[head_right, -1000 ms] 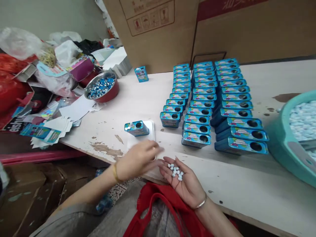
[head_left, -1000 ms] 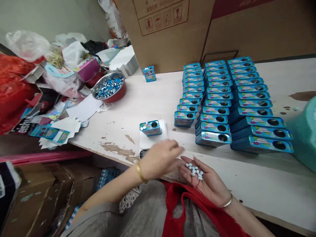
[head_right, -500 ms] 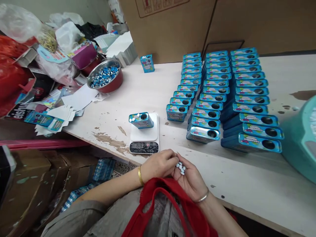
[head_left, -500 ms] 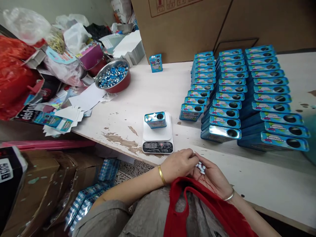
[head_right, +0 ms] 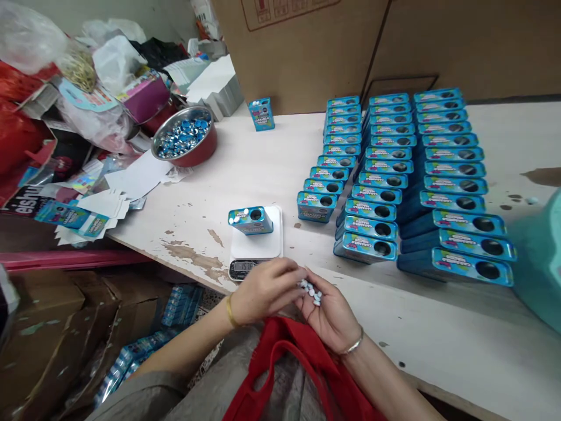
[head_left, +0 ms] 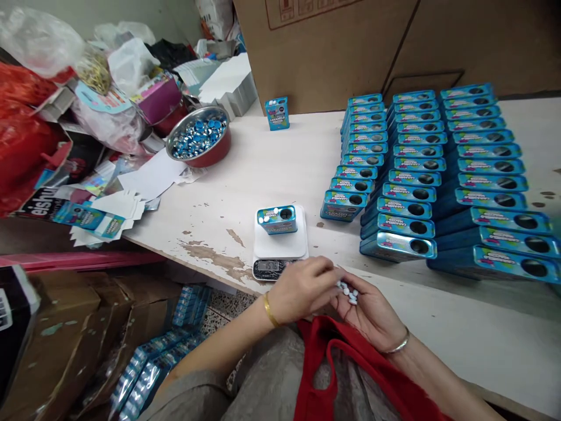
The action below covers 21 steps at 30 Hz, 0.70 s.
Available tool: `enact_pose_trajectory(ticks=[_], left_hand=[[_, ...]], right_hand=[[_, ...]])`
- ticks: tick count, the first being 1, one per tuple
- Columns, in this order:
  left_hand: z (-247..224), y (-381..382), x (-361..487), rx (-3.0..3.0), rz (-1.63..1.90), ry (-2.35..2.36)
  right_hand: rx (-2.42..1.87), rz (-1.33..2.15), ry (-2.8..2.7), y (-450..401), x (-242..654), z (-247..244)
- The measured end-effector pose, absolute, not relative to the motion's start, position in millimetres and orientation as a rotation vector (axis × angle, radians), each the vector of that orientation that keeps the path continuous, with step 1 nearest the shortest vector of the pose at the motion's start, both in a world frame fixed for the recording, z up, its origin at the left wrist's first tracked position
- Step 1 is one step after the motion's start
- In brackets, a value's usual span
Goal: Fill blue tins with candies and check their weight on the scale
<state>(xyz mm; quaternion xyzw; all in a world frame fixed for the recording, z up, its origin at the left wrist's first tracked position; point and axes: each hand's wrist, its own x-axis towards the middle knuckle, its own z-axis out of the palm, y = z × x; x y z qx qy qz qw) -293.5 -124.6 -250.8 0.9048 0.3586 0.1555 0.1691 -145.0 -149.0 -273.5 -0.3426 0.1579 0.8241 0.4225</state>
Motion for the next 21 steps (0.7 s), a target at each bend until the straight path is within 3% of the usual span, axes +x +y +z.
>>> enact_pose_trajectory(ticks=[5, 14, 21], left_hand=[[-218, -82, -351, 2.455, 0.902, 1.436], [-187, -32, -382, 2.690, 0.052, 1.234], [-181, -23, -381, 2.656, -0.050, 1.140]], right_hand=[[-0.893, 2.120, 0.267, -131, -153, -262], [-0.833, 2.230, 0.150, -113, -177, -260], [-0.752, 2.315, 0.128, -102, -192, -267]])
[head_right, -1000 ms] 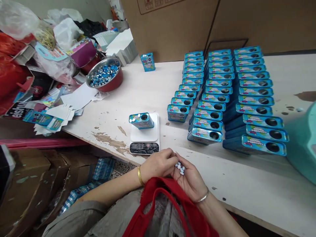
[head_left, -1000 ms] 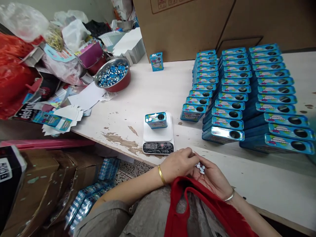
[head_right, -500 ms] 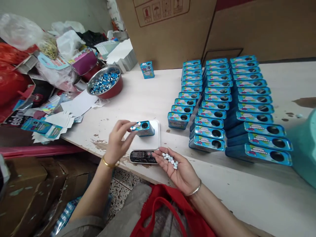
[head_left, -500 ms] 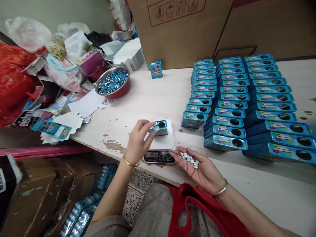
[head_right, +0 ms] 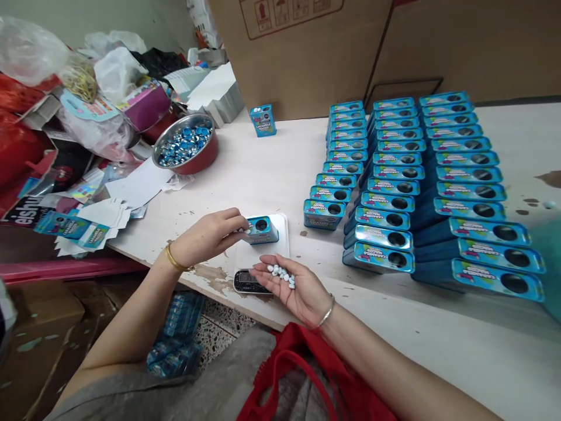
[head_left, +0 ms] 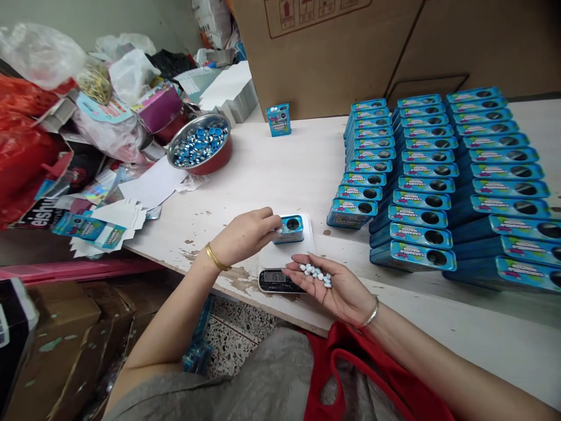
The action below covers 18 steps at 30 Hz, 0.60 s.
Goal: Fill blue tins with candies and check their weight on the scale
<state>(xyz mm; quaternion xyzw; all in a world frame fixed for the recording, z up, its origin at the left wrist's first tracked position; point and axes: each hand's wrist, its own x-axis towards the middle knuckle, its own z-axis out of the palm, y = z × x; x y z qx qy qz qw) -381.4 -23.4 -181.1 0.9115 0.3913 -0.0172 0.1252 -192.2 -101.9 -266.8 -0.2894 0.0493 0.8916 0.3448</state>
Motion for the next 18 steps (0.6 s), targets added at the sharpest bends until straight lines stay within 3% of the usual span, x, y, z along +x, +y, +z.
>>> enact_pose_trajectory(ticks=[10, 18], left_hand=[[-187, -20, -390, 2.512, 0.183, 1.001], [-189, -20, -389, 2.563, 0.121, 1.024]], right_hand=[[-0.672, 2.303, 0.154, -76, -221, -261], [-0.599, 2.293, 0.174, -72, -227, -263]])
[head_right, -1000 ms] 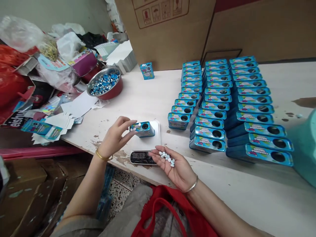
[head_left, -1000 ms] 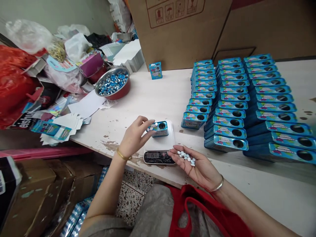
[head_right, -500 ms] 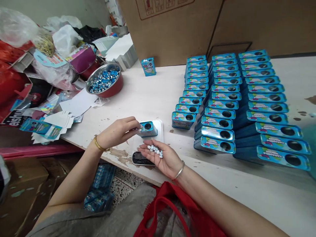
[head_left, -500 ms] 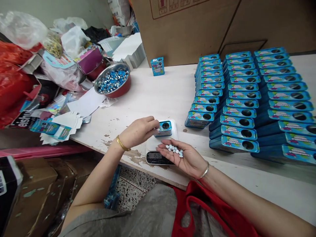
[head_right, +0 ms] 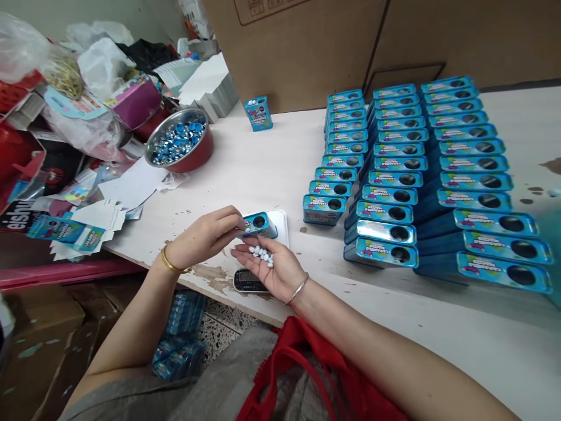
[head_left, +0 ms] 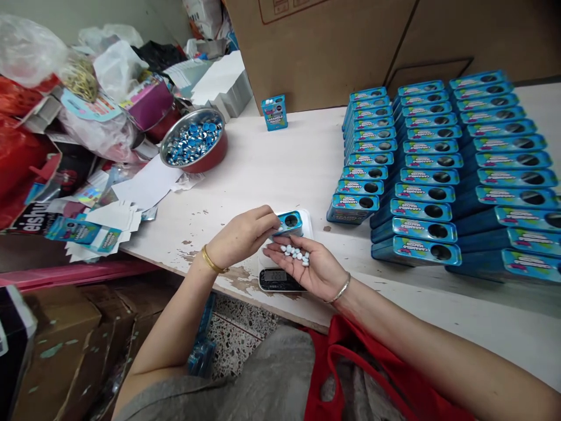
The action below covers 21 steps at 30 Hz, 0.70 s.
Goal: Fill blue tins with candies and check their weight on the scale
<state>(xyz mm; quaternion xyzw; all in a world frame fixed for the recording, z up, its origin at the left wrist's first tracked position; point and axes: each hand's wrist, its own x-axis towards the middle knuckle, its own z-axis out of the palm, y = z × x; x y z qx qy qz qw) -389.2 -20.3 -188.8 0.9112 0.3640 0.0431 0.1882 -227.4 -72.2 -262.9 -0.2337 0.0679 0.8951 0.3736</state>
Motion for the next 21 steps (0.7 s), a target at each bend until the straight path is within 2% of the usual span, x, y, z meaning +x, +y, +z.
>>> enact_pose_trajectory(ticks=[9, 15, 21], left_hand=[[-177, -38, -378, 2.447, 0.320, 0.930], [-192, -33, -382, 2.634, 0.356, 1.215], [-191, -40, -374, 2.624, 0.397, 1.180]], right_hand=[[-0.570, 2.246, 0.223, -71, -230, -253], [-0.671, 2.272, 0.219, -79, -214, -253], [-0.744, 2.224, 0.183, -85, -199, -251]])
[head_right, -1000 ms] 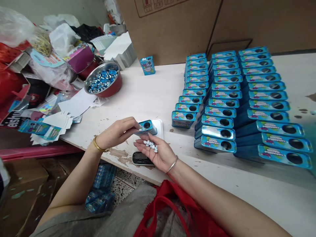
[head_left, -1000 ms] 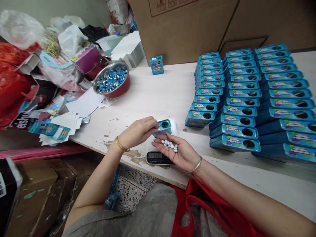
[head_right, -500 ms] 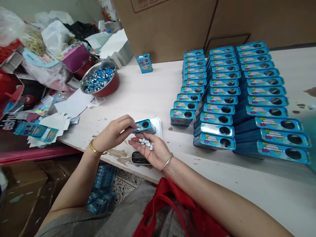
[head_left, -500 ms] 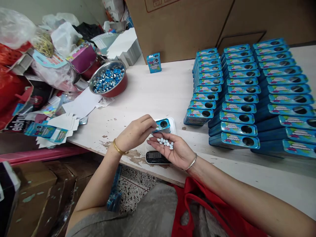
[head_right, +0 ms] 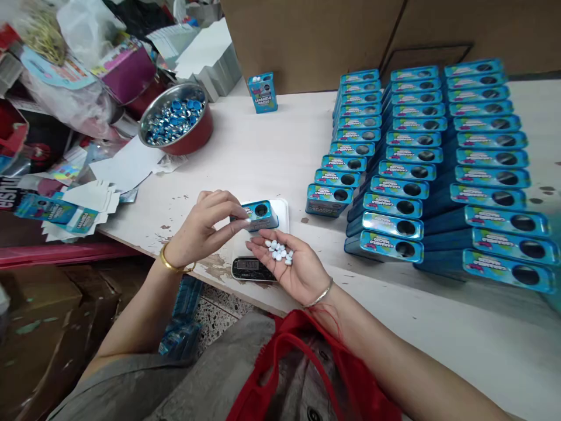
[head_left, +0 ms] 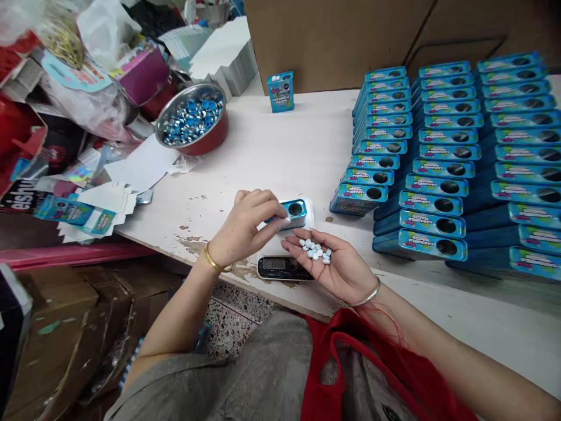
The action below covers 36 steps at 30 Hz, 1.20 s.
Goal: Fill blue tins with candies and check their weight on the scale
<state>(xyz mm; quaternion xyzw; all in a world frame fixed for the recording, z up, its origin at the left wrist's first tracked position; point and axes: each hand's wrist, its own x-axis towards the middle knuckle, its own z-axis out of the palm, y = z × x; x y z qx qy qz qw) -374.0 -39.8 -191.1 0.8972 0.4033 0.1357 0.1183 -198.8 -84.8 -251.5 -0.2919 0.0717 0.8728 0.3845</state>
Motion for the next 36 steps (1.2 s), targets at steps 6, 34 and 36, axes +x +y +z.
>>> enact_pose_trajectory(ticks=[6, 34, 36], left_hand=[[-186, -45, -372, 2.577, 0.617, 1.201], [-224, -25, -390, 2.486, 0.380, 1.256], [-225, -25, -387, 2.532, 0.333, 1.232]], right_hand=[[-0.836, 2.194, 0.159, -91, -185, -238], [-1.131, 2.184, 0.004, -148, -129, -281], [-1.091, 2.171, -0.022, -144, -133, -280]])
